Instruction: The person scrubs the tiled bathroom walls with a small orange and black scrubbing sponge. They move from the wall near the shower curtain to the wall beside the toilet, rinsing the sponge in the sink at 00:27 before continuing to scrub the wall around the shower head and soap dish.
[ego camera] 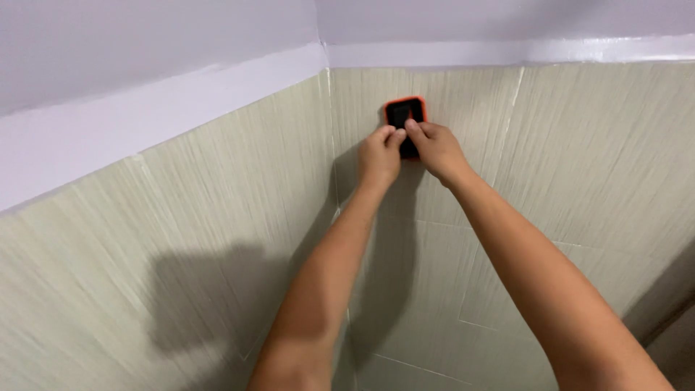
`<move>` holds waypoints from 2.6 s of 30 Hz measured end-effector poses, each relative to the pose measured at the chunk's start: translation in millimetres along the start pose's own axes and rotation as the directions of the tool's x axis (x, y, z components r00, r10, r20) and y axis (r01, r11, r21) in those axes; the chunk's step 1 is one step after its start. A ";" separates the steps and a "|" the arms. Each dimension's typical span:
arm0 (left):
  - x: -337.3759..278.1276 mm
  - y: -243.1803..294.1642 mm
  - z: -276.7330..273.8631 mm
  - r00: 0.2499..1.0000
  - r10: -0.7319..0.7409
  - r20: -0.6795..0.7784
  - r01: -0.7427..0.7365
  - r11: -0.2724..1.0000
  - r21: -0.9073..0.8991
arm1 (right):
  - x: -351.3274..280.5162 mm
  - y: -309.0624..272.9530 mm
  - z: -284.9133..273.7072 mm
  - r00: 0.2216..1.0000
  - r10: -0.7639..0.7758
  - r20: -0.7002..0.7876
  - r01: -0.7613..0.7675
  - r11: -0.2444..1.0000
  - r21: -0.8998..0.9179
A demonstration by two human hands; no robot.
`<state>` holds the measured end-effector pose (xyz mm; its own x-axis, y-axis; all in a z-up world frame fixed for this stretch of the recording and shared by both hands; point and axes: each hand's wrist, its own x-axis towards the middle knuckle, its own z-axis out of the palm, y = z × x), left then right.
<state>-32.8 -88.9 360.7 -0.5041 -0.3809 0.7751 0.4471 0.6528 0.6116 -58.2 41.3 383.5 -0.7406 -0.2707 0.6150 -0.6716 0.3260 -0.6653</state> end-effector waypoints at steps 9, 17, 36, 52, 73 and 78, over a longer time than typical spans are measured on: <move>0.2 -24.0 -22.7 0.996 -0.085 -0.010 0.085 0.994 0.068 | 9.9 14.4 44.0 1.000 -0.022 0.017 0.020 0.994 0.104; -28.4 -55.8 -37.7 0.992 -0.114 -0.049 0.119 0.986 0.117 | 4.0 52.2 88.3 0.995 -0.038 0.088 0.024 0.986 0.163; -136.4 -169.2 -17.3 0.898 -0.430 0.093 0.428 0.903 0.043 | -85.2 143.9 145.4 0.959 -0.013 0.282 -0.061 0.966 0.251; -288.4 -271.0 22.1 0.692 -0.684 0.231 0.718 0.686 -0.118 | -190.9 255.2 188.7 0.842 0.221 0.493 -0.311 0.944 0.108; -357.1 -179.7 102.5 0.681 -0.623 0.385 0.638 0.763 0.105 | -247.7 304.7 73.7 0.813 0.297 0.501 -0.274 0.954 -0.120; -308.4 -144.2 108.9 0.776 -0.553 0.304 0.550 0.829 0.104 | -202.0 259.4 33.8 0.833 0.254 0.492 -0.175 0.964 -0.201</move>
<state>-22.3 5.7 16.3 -0.8631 -0.4569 0.2150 0.0168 0.3994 0.9166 -83.5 149.9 72.3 -0.7971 -0.5885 0.1350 -0.5135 0.5433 -0.6642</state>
